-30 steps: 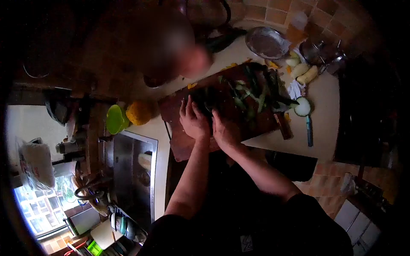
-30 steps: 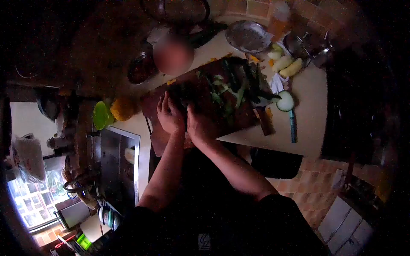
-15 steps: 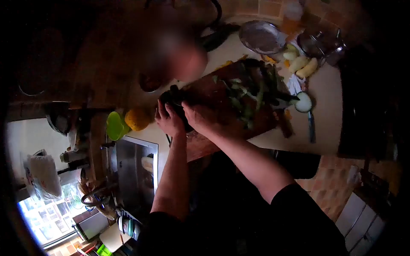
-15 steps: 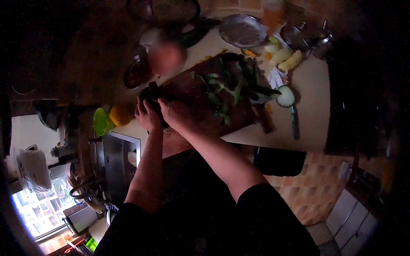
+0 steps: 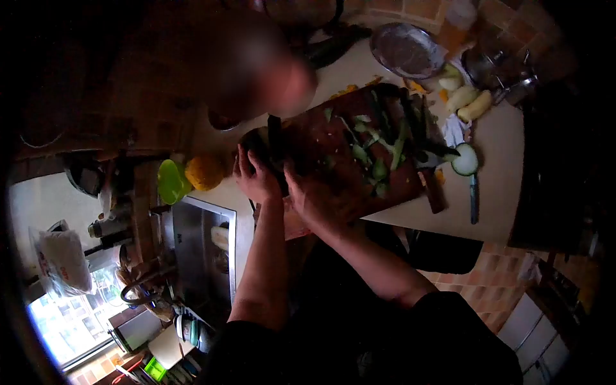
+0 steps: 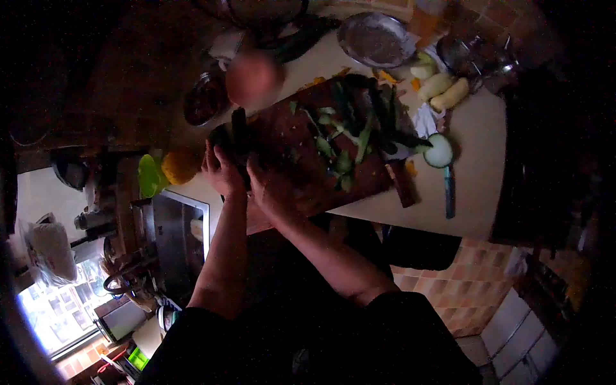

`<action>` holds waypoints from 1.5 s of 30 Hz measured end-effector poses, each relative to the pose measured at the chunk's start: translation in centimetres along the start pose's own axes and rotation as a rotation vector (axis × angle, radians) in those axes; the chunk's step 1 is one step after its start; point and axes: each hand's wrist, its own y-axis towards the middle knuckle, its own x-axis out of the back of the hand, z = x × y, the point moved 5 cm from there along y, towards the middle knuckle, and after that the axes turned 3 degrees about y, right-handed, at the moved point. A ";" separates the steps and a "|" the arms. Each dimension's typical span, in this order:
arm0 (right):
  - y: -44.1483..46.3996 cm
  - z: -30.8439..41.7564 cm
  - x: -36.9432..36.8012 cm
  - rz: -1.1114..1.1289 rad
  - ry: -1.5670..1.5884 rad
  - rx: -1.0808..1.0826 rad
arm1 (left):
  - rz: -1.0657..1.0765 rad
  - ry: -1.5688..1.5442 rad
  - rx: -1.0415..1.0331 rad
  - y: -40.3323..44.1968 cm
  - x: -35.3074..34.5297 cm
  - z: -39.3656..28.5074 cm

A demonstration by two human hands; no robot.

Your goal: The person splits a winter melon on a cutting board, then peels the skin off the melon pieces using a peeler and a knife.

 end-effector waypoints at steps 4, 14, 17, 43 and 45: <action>-2.6 -0.1 -0.5 -0.090 -0.014 0.092 | 0.006 -0.041 -0.022 0.1 0.0 -0.4; -10.3 -3.5 3.6 -0.038 -0.049 -0.218 | -0.027 0.005 0.000 1.2 -1.6 1.3; -8.7 -3.5 4.2 -0.158 0.117 -0.178 | 0.049 0.027 -0.118 1.1 -1.4 1.7; 6.4 -7.3 0.5 0.164 0.590 -0.492 | 0.452 0.063 -0.449 2.0 1.7 -0.2; 6.5 -6.7 0.7 0.200 0.602 -0.518 | 0.534 -0.099 -0.398 3.1 0.9 2.5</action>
